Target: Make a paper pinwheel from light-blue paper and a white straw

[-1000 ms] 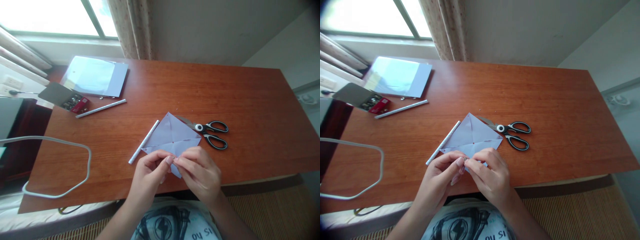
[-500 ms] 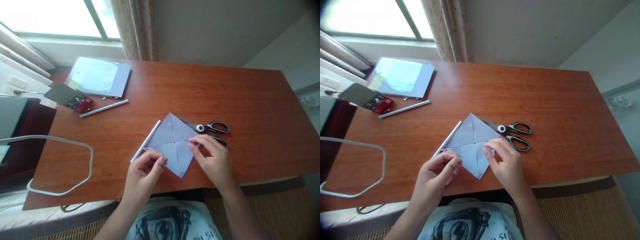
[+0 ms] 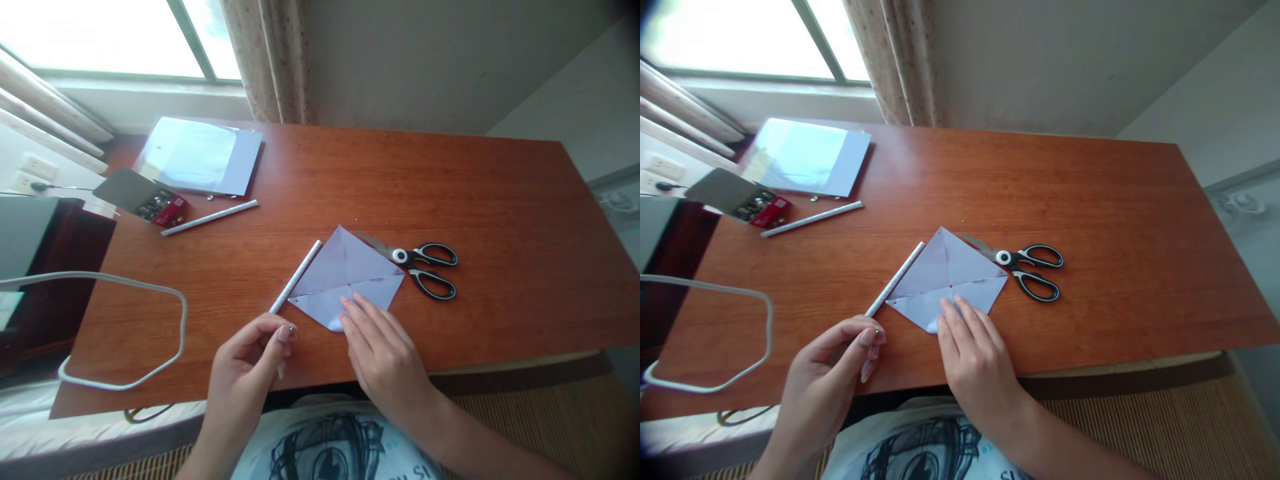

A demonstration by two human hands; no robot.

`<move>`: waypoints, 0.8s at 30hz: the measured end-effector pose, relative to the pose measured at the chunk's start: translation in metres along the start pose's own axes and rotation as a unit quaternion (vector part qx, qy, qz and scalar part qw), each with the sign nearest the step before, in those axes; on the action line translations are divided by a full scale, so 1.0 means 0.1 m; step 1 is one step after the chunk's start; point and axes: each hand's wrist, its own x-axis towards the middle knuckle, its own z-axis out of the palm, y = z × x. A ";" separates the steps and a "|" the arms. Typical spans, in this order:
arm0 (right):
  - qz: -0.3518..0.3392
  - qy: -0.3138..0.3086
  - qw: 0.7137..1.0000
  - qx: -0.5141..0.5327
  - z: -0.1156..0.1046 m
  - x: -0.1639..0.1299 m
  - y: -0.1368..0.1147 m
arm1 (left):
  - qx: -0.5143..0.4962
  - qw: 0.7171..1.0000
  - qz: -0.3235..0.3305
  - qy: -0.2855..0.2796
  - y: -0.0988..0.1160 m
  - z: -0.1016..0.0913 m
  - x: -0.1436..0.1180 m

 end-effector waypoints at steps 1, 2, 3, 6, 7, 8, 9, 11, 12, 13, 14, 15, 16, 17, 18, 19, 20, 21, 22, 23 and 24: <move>0.005 0.003 1.000 0.003 0.01 0.02 0.02 | 0.001 1.000 0.002 0.003 0.01 0.01 0.00; 0.011 0.005 1.000 0.012 0.01 0.03 0.06 | 0.003 1.000 0.003 0.007 0.03 0.02 -0.01; 0.020 0.008 0.999 0.025 0.01 0.06 0.09 | 0.006 1.000 0.002 0.010 0.04 0.02 -0.01; 0.061 0.041 0.991 0.110 -0.01 0.11 0.18 | 0.021 1.000 -0.007 0.005 0.05 0.04 -0.02; 0.080 0.059 0.984 0.150 -0.02 0.12 0.20 | 0.025 1.000 -0.011 0.002 0.05 0.05 -0.01; 0.101 0.075 0.973 0.193 -0.04 0.12 0.20 | 0.028 1.000 -0.012 -0.002 0.06 0.06 -0.01; 0.124 0.087 0.960 0.236 -0.06 0.12 0.20 | 0.031 0.999 -0.009 -0.005 0.06 0.09 0.00; 0.172 0.103 0.928 0.314 -0.10 0.11 0.17 | 0.040 0.999 0.011 -0.009 0.09 0.17 0.02; 0.196 0.112 0.910 0.349 -0.11 0.10 0.16 | 0.047 0.998 0.027 -0.016 0.11 0.22 0.04; 0.220 0.124 0.890 0.379 -0.12 0.10 0.14 | 0.059 0.997 0.040 -0.021 0.12 0.28 0.06; 0.245 0.141 0.870 0.405 -0.13 0.09 0.12 | 0.066 0.996 0.057 -0.017 0.14 0.34 0.07; 0.270 0.162 0.848 0.426 -0.13 0.09 0.11 | 0.076 0.995 0.066 -0.024 0.15 0.40 0.09; 0.296 0.181 0.825 0.446 -0.13 0.09 0.11 | 0.083 0.993 0.077 -0.019 0.16 0.46 0.11; 0.318 0.195 0.803 0.465 -0.13 0.09 0.12 | 0.088 0.993 0.083 -0.019 0.17 0.52 0.13; 0.335 0.205 0.783 0.483 -0.13 0.09 0.12 | 0.090 0.992 0.086 -0.020 0.17 0.57 0.15; 0.347 0.210 0.766 0.499 -0.13 0.09 0.13 | 0.089 0.992 0.089 -0.021 0.17 0.61 0.17; 0.354 0.212 0.755 0.510 -0.13 0.08 0.14 | 0.089 0.991 0.095 -0.024 0.17 0.65 0.19; 0.354 0.211 0.753 0.513 -0.14 0.08 0.14 | 0.089 0.990 0.104 -0.027 0.16 0.69 0.21; 0.350 0.216 0.759 0.505 -0.16 0.07 0.14 | 0.091 0.989 0.115 -0.031 0.15 0.72 0.23; 0.336 0.222 0.774 0.489 -0.18 0.07 0.15 | 0.094 0.987 0.128 -0.036 0.15 0.75 0.25; 0.312 0.230 0.795 0.466 -0.20 0.06 0.15 | 0.096 0.985 0.140 -0.039 0.15 0.78 0.26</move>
